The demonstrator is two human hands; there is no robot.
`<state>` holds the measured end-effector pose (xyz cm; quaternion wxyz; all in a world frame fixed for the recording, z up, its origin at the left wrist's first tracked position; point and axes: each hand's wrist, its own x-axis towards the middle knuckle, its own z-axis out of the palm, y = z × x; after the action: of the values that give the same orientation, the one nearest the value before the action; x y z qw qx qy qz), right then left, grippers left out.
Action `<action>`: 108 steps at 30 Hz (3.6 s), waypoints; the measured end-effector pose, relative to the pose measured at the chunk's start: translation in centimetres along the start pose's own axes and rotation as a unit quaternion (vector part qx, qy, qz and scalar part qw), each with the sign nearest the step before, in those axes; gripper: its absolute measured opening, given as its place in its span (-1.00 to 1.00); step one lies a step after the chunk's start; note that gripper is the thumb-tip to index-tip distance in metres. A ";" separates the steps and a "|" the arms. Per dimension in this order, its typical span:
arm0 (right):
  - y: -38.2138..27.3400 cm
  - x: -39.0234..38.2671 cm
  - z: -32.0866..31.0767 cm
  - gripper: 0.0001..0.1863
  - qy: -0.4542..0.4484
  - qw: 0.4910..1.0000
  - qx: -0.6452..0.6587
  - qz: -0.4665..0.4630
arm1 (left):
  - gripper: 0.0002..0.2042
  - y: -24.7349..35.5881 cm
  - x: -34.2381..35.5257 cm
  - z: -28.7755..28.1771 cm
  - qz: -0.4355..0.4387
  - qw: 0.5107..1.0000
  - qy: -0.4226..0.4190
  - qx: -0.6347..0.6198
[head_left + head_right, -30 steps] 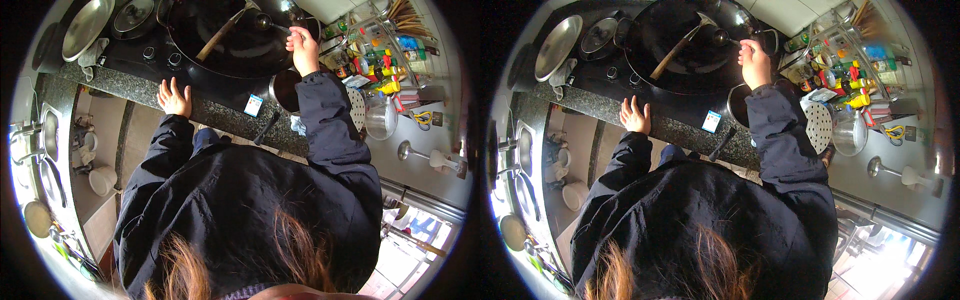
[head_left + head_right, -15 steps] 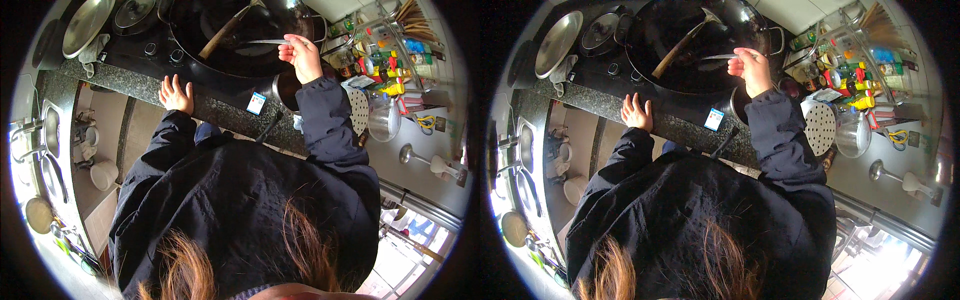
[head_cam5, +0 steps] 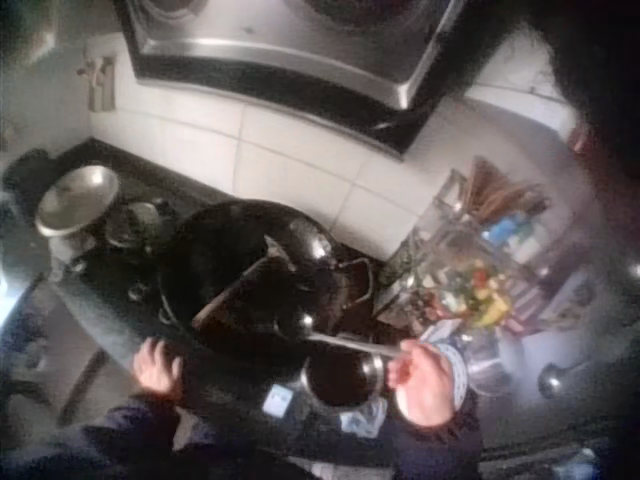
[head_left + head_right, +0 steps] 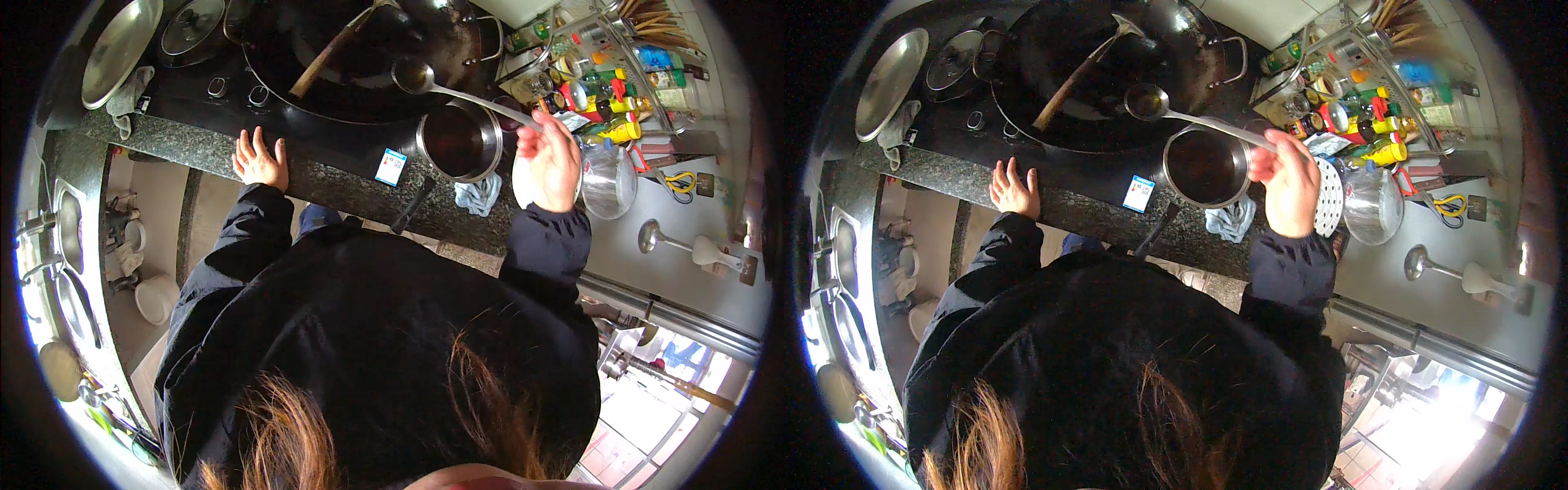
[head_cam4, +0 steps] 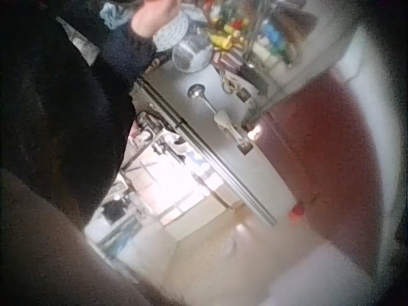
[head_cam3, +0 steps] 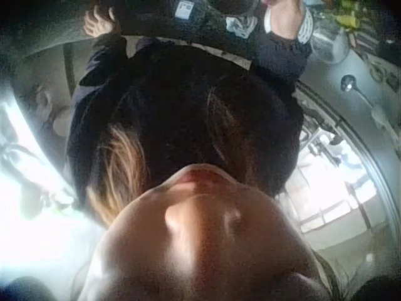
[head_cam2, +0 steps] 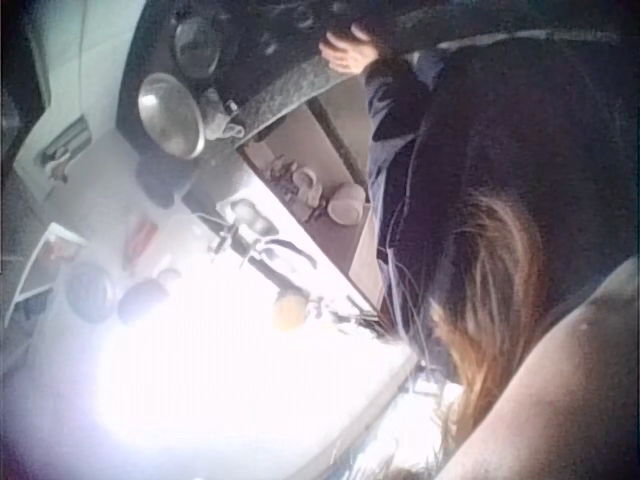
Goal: The person stands at a gas stove and uses a ladle to stir and transfer liquid between a wok and a small pot. They then move to the sink and scrub a metal lid with a sponge under running water.
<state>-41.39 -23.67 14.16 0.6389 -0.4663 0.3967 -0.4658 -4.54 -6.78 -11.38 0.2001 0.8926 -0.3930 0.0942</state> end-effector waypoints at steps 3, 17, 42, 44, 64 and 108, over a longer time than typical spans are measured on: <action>-0.8 -2.5 -2.8 -0.77 0.057 0.997 0.043 -0.018 | -0.43 -0.1 0.0 0.0 0.001 1.000 -0.008 -0.005; 8.9 -8.6 -14.5 -0.66 0.197 0.944 0.227 0.136 | -0.42 -0.1 -0.1 0.6 0.011 1.000 0.010 -0.002; 8.1 10.2 6.0 -0.73 -0.060 0.945 -0.282 -0.152 | -0.42 0.3 0.1 -0.5 -0.025 0.999 -0.032 -0.003; 8.7 11.1 7.0 -0.73 -0.069 0.923 -0.337 -0.172 | -0.42 0.3 0.0 -0.4 -0.022 0.999 -0.030 -0.007; 5.0 5.2 4.8 -0.70 -0.051 0.998 -0.043 0.022 | -0.42 0.3 0.1 -0.4 -0.022 1.000 -0.021 -0.004; 2.2 -5.8 -5.3 -0.72 0.262 0.942 -0.033 -0.208 | -0.43 -0.1 -0.2 0.3 0.000 1.000 0.006 -0.016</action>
<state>-47.34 -18.97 11.08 0.3859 -0.4204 0.4594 -0.6807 -4.57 -6.69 -11.71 0.2166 0.8886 -0.3933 0.0933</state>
